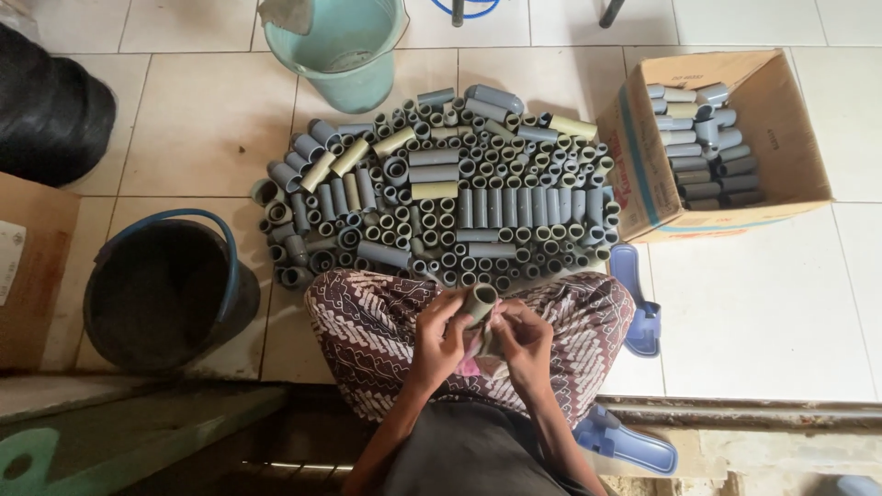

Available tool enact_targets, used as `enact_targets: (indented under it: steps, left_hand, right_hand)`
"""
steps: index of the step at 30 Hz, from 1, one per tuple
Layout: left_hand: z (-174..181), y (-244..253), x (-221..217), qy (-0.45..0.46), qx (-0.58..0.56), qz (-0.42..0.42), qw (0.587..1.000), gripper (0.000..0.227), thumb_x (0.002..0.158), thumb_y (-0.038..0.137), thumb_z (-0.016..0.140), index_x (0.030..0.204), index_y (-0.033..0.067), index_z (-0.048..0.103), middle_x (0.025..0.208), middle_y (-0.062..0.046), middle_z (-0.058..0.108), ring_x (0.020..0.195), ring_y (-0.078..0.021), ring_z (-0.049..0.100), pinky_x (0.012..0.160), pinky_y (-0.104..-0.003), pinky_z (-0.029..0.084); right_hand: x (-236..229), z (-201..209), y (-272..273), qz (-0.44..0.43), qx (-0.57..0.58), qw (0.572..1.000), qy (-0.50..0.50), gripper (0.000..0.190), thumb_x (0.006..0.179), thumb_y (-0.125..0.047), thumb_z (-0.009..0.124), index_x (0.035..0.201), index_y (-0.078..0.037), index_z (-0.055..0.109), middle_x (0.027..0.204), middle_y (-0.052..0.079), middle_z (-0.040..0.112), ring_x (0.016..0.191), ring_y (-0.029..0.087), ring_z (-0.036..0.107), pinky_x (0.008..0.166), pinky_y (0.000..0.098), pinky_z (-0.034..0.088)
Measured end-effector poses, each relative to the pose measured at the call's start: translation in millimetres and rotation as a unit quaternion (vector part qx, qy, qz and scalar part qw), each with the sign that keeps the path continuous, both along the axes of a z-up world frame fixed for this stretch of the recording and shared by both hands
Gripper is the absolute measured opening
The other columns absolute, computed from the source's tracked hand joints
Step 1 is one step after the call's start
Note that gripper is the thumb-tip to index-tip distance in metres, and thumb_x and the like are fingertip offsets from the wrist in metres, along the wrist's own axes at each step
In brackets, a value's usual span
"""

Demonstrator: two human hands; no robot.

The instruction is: The person sits on the floor and wipes individual gray and beige pipe fittings with a cloth. They pick up each fitting, rub it with the cloth, and place it into a cardboard box. The process is repeated for multiple fittings throughout the clip.

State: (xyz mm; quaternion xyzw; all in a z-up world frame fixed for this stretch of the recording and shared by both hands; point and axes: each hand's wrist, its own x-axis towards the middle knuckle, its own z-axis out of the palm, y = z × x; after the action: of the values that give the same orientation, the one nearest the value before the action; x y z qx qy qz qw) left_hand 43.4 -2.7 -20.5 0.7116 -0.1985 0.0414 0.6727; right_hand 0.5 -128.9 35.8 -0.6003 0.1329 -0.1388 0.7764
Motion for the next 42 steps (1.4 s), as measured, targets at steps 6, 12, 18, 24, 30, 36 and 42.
enact_targets:
  steps: [6,12,18,24,30,36,42]
  left_hand:
    - [23.1,-5.1,-1.0,0.006,0.021,-0.033,0.999,0.031,0.095,-0.001,0.061,0.125,-0.003,0.068,0.106,-0.021,0.069,0.103,-0.0428,0.071,0.088,-0.05,0.055]
    - [24.5,-5.4,-1.4,-0.044,0.087,0.005,0.995,0.032,0.093,0.005,0.07,0.124,-0.0026,0.067,0.112,-0.019,0.063,0.101,-0.0391,0.068,0.091,-0.049,0.054]
    - [-11.7,-0.4,0.1,-0.01,0.08,0.059,0.995,0.029,0.085,0.011,0.082,0.111,0.0003,0.073,0.099,-0.014,0.065,0.09,-0.0343,0.072,0.081,-0.044,0.056]
    - [8.9,-2.8,1.0,-0.032,0.051,0.046,0.997,0.028,0.089,0.004,0.073,0.116,-0.002,0.071,0.101,-0.015,0.067,0.094,-0.0361,0.071,0.085,-0.046,0.055]
    - [0.2,3.0,2.7,-0.011,0.013,-0.01,1.0,0.026,0.094,-0.004,0.061,0.118,-0.0009,0.069,0.097,-0.015,0.066,0.092,-0.0346,0.068,0.088,-0.049,0.052]
    - [-22.5,-0.2,12.9,0.032,-0.036,0.022,0.999,0.026,0.095,-0.004,0.059,0.121,-0.0013,0.065,0.102,-0.014,0.06,0.097,-0.0321,0.064,0.091,-0.049,0.052]
    - [-6.4,6.7,8.9,0.03,0.004,-0.018,0.999,0.022,0.091,-0.001,0.069,0.112,0.0013,0.069,0.097,-0.013,0.065,0.099,-0.0332,0.067,0.089,-0.049,0.05]
  right_hand:
    - [5.2,-12.8,-7.3,-0.04,0.005,0.999,-0.015,0.005,0.091,0.004,0.071,0.087,0.006,0.071,0.082,0.01,0.064,0.077,0.013,0.059,0.073,0.0295,0.054]
    - [6.1,0.0,-3.2,-0.034,-0.038,0.999,-0.006,0.006,0.092,0.003,0.07,0.088,0.005,0.073,0.079,0.009,0.064,0.076,0.012,0.058,0.073,0.0304,0.051]
    - [9.4,9.3,3.0,-0.008,-0.066,0.998,0.001,0.003,0.088,0.002,0.075,0.086,0.003,0.075,0.076,0.009,0.067,0.077,0.012,0.058,0.074,0.031,0.052]
    - [20.0,-1.6,-3.9,-0.002,-0.045,0.999,0.013,0.007,0.093,0.001,0.071,0.087,0.002,0.074,0.075,0.006,0.064,0.072,0.01,0.053,0.07,0.0279,0.05]
    - [17.4,18.1,-0.3,0.014,-0.039,0.999,0.033,0.005,0.09,0.003,0.071,0.085,0.002,0.075,0.067,0.006,0.063,0.062,0.01,0.055,0.063,0.0257,0.05]
    - [13.0,7.7,2.6,0.017,-0.024,0.998,0.052,0.004,0.089,0.002,0.073,0.087,0.004,0.075,0.068,0.009,0.066,0.066,0.012,0.061,0.066,0.0279,0.052]
    - [17.5,-1.4,11.5,-0.032,-0.013,0.998,0.051,0.006,0.092,0.002,0.07,0.088,0.004,0.074,0.076,0.009,0.065,0.074,0.013,0.059,0.071,0.0284,0.052]
